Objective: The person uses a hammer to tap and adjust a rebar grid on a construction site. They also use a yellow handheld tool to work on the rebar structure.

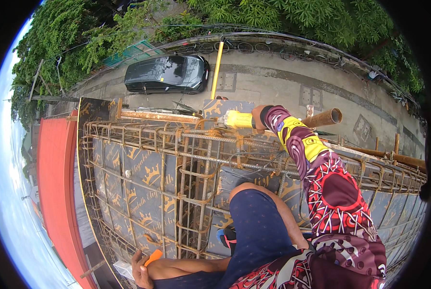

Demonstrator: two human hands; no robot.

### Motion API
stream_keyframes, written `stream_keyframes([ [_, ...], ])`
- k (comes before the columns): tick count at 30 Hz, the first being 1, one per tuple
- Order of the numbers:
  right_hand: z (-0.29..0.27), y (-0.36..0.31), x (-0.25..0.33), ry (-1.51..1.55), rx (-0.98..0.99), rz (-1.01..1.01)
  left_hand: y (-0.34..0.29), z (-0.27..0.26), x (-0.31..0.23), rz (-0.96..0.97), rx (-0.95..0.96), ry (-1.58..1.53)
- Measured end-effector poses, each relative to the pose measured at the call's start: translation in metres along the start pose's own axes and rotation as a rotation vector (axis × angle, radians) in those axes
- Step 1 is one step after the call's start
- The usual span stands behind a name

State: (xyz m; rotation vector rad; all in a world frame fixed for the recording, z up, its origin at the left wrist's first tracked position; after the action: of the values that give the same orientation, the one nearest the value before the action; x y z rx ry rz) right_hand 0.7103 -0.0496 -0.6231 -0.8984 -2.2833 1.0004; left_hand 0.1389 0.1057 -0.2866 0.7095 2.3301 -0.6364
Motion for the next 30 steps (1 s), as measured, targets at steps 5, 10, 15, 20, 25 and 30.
stream_keyframes([
  [5,-0.004,-0.002,0.003,-0.016,0.003,-0.02,-0.001,0.0,-0.001,0.008,-0.001,-0.004],
  [10,-0.005,-0.004,0.002,-0.009,-0.034,-0.007,-0.001,0.002,-0.005,0.0,-0.019,-0.001],
  [15,-0.005,-0.006,0.001,-0.01,-0.007,0.025,0.002,0.001,-0.009,0.004,0.004,0.071],
  [20,-0.008,-0.01,0.003,-0.017,0.009,0.025,0.0,0.001,-0.006,0.009,-0.009,0.037],
  [25,-0.002,-0.002,0.001,-0.035,0.004,0.028,0.0,0.002,-0.008,0.011,-0.009,0.021],
  [30,-0.005,-0.003,0.004,-0.035,0.0,0.013,-0.001,0.002,-0.009,0.002,-0.02,0.02],
])
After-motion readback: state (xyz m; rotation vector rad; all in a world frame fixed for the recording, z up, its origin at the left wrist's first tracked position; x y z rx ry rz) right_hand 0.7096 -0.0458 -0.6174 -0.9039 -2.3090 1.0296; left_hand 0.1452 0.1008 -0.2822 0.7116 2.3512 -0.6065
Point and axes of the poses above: each hand's wrist, its own y-axis towards the middle knuckle, its own z-axis out of the palm, x = y × z, the point moved 3 cm from there along y, towards the middle knuckle, and after that the axes turned 5 degrees about z, right-handed, at the moved point
